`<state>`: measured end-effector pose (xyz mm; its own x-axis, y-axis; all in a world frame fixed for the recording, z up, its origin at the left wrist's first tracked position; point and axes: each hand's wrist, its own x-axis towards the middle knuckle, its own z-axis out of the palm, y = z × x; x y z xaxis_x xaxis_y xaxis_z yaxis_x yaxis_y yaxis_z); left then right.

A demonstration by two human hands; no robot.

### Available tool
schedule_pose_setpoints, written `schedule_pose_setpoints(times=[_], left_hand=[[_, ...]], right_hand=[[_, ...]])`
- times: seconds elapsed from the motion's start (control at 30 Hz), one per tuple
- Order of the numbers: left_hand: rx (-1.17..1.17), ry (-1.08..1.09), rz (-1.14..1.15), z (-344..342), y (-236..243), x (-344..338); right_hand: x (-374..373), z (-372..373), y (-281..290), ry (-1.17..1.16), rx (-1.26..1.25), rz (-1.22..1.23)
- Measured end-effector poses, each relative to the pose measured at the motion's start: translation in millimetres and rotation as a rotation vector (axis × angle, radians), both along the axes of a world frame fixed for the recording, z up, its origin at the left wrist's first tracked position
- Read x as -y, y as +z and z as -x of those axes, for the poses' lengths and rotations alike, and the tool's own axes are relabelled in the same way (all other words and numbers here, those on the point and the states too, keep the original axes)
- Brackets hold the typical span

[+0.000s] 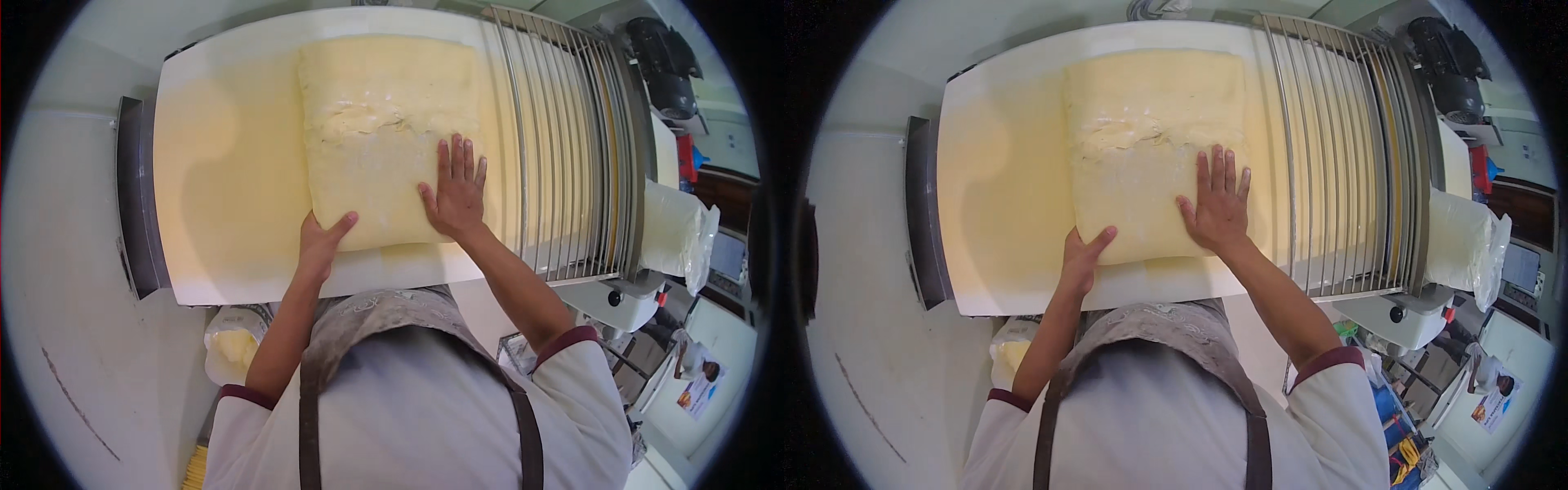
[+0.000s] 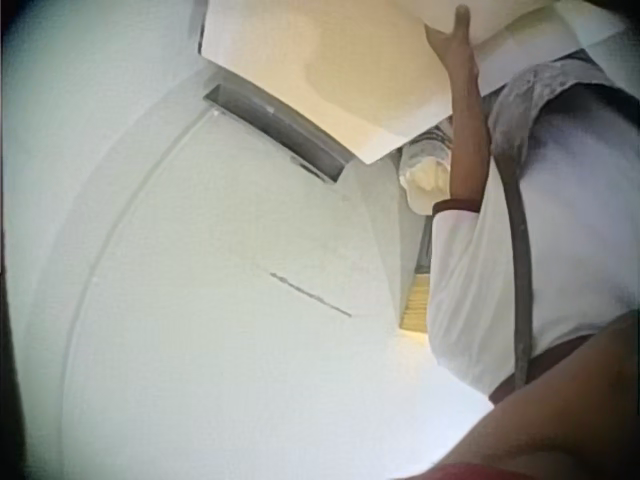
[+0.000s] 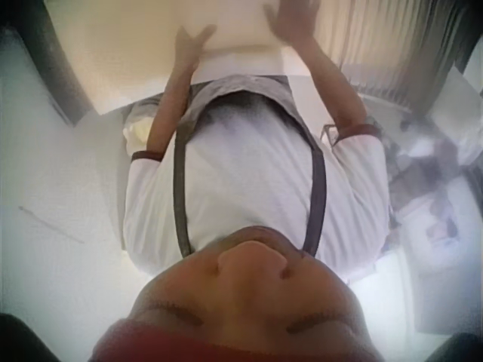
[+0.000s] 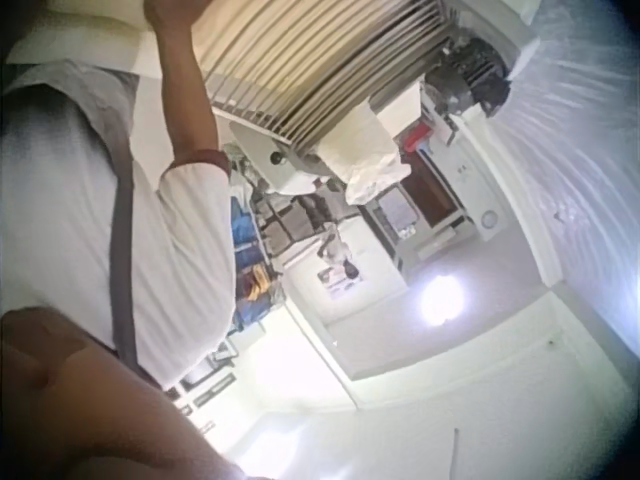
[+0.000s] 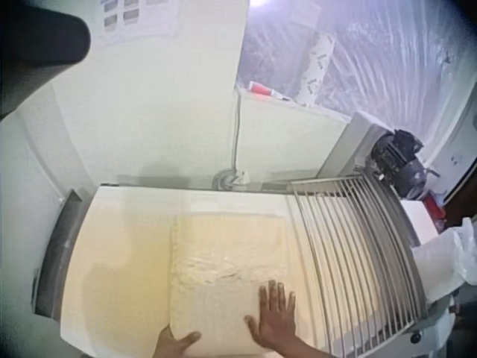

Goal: The person wraps butter in dough by folding the dough over it and pinching the seams by hand, then flattens the dough by passing it through a dough sheeter machine.

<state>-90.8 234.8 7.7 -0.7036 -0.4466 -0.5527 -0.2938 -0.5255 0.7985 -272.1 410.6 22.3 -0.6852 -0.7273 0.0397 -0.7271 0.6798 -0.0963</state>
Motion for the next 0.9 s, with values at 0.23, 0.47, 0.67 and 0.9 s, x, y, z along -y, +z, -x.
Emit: schedule_pose_setpoints(times=[0.23, 0.47, 0.67, 0.9], left_hand=[[-0.059, 0.080, -0.037, 0.2, -0.1, -3.8], [-0.078, 0.117, -0.025, -0.2, -11.7, -2.1], [-0.079, 0.091, 0.052, -14.1, -10.3, 6.2], [-0.223, 0.056, -0.389, -41.1, -26.2, 14.4]], right_hand=[[61.4, -31.6, 2.8, 0.006, 0.036, -0.008], [84.4, -49.7, -7.3, -0.003, 0.067, 0.049], [112.5, -69.1, 5.8, 0.003, -0.003, 0.027], [147.5, -85.2, 3.8, 0.039, 0.096, 0.065]])
